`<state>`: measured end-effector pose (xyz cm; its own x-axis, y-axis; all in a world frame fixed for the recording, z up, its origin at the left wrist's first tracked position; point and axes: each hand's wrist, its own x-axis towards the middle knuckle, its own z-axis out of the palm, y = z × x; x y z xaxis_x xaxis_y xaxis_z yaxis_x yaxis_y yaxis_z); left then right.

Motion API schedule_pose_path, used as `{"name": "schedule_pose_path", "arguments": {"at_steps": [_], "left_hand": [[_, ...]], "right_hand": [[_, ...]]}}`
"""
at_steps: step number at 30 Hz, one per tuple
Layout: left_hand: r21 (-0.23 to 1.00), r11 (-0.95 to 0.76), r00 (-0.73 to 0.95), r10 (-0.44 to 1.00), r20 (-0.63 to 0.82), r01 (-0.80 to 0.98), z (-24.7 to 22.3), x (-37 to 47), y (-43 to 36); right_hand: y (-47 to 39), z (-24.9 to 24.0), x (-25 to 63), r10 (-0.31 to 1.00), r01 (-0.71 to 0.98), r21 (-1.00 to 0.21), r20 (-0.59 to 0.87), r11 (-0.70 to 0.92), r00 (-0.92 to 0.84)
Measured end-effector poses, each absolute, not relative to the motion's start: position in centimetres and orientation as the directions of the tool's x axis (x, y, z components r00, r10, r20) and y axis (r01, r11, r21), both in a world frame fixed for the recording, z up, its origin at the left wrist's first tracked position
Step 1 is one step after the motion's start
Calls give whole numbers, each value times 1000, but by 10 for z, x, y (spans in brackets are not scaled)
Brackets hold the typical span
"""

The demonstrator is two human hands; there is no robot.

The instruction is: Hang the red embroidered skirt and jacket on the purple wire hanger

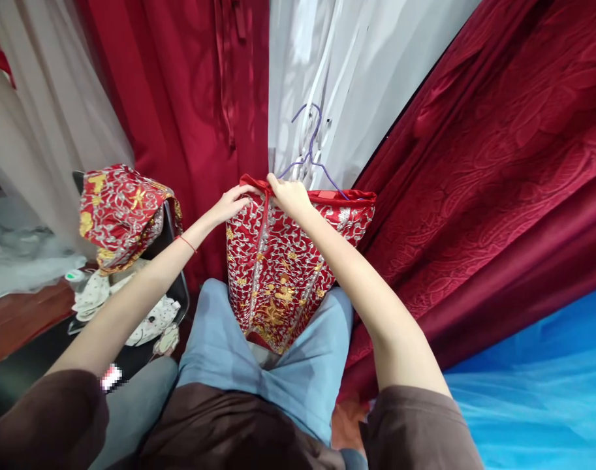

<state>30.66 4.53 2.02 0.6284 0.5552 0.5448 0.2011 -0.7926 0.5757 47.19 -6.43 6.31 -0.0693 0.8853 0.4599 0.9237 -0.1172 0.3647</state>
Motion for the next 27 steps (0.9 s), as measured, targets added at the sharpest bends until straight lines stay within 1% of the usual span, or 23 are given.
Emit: {"name": "schedule_pose_path", "arguments": {"at_steps": [2, 3, 6, 8, 9, 11, 13, 14, 16, 18, 19, 20, 21, 22, 23, 25, 26, 27], "left_hand": [[559, -814, 650, 511, 563, 156, 19, 306, 45], [556, -818, 651, 502, 569, 146, 19, 306, 45], [533, -828, 647, 505, 572, 175, 17, 307, 45], [505, -841, 642, 498, 583, 193, 14, 309, 45], [493, -847, 636, 495, 592, 199, 13, 310, 45], [479, -851, 615, 498, 611, 215, 10, 311, 45], [480, -844, 591, 519, 618, 238, 7, 312, 43], [486, -838, 584, 530, 615, 249, 6, 313, 43], [497, -825, 576, 551, 604, 268, 5, 313, 40], [498, -819, 569, 563, 599, 286, 5, 312, 36], [496, -816, 561, 569, 601, 297, 5, 312, 34], [497, -812, 548, 577, 605, 307, 5, 312, 32], [499, -808, 536, 585, 609, 314, 5, 312, 29], [505, -803, 524, 592, 612, 318, 5, 313, 26], [511, -797, 513, 600, 614, 320, 5, 313, 23], [521, -789, 497, 612, 615, 326, 4, 316, 18], [523, -786, 491, 616, 616, 330, 3, 317, 15], [523, -784, 484, 618, 619, 334, 3, 319, 13]], "right_hand": [[-66, 64, 470, 886, 895, 441, 439, -70, -147], [-68, 64, 470, 889, 872, 490, 408, -21, -208], [-76, 65, 472, 887, 769, 613, 235, 182, -397], [-79, 70, 472, 877, 729, 636, 166, 255, -451], [-80, 75, 471, 877, 735, 630, 174, 251, -448], [-78, 92, 466, 891, 797, 573, 240, 190, -384], [-73, 116, 460, 916, 893, 437, 306, 105, -258], [-70, 128, 456, 930, 939, 337, 320, 67, -181], [-61, 150, 449, 952, 996, 90, 305, -2, -25], [-50, 162, 443, 953, 983, -175, 286, -48, 97], [-43, 163, 440, 941, 958, -280, 307, -57, 146], [-37, 161, 438, 920, 936, -347, 346, -59, 186], [-30, 156, 438, 893, 925, -375, 395, -59, 217], [-23, 150, 440, 864, 927, -369, 441, -73, 244], [-17, 142, 443, 841, 936, -337, 473, -101, 261], [-5, 126, 454, 831, 953, -249, 483, -173, 277], [0, 120, 461, 834, 961, -203, 484, -187, 265], [4, 116, 468, 835, 977, -132, 507, -167, 212]]}}
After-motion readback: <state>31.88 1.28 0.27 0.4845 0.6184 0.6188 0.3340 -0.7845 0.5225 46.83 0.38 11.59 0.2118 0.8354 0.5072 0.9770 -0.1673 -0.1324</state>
